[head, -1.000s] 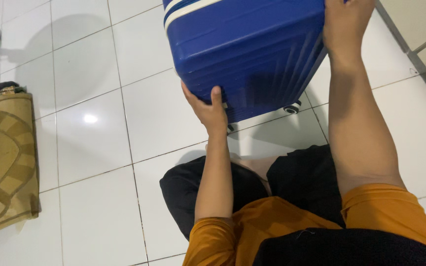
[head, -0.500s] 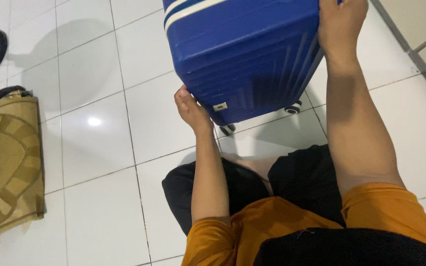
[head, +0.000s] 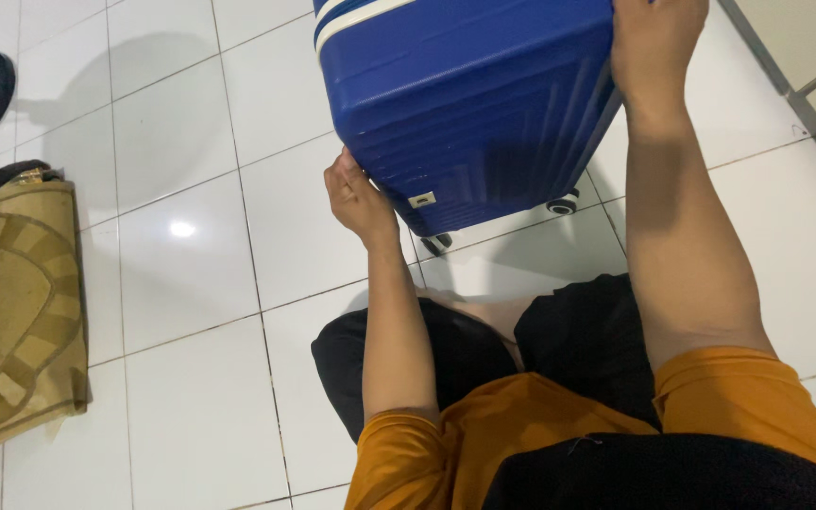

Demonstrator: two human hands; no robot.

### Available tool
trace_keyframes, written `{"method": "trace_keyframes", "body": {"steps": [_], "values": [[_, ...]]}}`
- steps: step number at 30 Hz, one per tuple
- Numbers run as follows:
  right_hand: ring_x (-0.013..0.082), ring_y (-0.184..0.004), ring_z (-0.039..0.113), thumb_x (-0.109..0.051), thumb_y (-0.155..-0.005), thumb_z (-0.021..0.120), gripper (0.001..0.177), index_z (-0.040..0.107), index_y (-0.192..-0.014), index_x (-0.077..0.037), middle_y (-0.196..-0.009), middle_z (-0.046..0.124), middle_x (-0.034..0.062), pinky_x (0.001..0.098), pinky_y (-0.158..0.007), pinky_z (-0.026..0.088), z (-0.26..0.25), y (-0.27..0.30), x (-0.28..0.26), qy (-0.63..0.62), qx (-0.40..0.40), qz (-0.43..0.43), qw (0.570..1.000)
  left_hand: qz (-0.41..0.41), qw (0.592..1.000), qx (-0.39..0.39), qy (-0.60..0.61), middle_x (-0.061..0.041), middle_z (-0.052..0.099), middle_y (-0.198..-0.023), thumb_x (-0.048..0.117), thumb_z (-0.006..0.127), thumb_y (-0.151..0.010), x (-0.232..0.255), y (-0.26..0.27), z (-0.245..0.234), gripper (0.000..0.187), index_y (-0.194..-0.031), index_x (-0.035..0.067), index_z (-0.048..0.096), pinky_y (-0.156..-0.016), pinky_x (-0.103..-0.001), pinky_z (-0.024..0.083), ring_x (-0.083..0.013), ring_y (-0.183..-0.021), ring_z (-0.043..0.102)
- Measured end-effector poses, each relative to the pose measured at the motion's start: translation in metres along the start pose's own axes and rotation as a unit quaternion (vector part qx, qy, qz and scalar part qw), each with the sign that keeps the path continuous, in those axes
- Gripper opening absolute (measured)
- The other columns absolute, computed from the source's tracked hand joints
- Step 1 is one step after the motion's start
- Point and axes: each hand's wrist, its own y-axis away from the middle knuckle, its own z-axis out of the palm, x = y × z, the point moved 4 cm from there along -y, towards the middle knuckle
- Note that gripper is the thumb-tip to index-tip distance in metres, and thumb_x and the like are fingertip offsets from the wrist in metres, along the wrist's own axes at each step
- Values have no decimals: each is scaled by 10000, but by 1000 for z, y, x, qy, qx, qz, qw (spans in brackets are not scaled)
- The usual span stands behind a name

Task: The person packs toiletries into a blue suitcase, closes it, and then reopens it to rearrange the items. They place a small box, a toothbrush kit, and a bottle of lotion into the mesh pocket of the suitcase lid.

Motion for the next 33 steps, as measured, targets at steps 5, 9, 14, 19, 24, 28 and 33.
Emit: {"method": "trace_keyframes", "body": {"steps": [5,9,14,19,24,28,33], "values": [[117,-781,457,-141,-1102,659,301,493,-892,-5,-803,511,19,347,-727,392,-2,-1,4,12,8,28,1000,107,994,6,-9,-88,582,-1173,505,627,-1008,12,11,5,583,-1287,-7,641,-868,-333,559,-190,-1058,625],[108,-816,504,-105,-1069,626,203,534,-925,3,-843,561,10,339,-745,426,-1,-1,3,3,2,-13,1000,90,996,18,-9,-57,583,-1166,496,601,-1010,8,12,7,550,-1291,23,627,-850,-299,588,-139,-1030,654],[110,-781,486,-156,-1129,636,312,501,-893,-3,-803,531,16,334,-732,419,0,0,0,27,0,16,1000,51,998,24,16,-39,651,-1079,488,528,-1084,0,3,1,503,-1212,40,716,-877,-276,530,-138,-952,642],[107,-672,476,-218,-1132,595,368,517,-830,-21,-711,516,7,327,-660,389,-2,0,1,19,-21,102,994,84,996,20,-1,-62,621,-1107,469,604,-1026,7,3,4,485,-1153,4,657,-876,-280,531,-151,-1014,636],[138,-759,490,-169,-1144,621,329,517,-898,22,-787,552,56,358,-719,422,-2,-3,-2,29,2,23,999,42,999,-1,24,-57,594,-1136,512,579,-993,-1,5,5,529,-1182,21,629,-837,-331,576,-175,-982,662],[198,-811,575,-130,-1112,602,223,583,-966,38,-859,619,102,380,-773,473,-3,-2,-5,50,14,4,999,55,998,12,-8,-112,602,-1171,590,529,-1096,8,-4,0,600,-1229,10,609,-991,-384,530,-250,-1090,631],[308,-997,671,-93,-1068,622,145,681,-1088,38,-1063,690,167,431,-895,519,-4,0,-20,60,32,-53,996,254,966,-50,-2,-213,274,-1672,690,611,-972,55,-9,13,1001,-1644,61,218,-1230,-462,329,-387,-1536,313]]}}
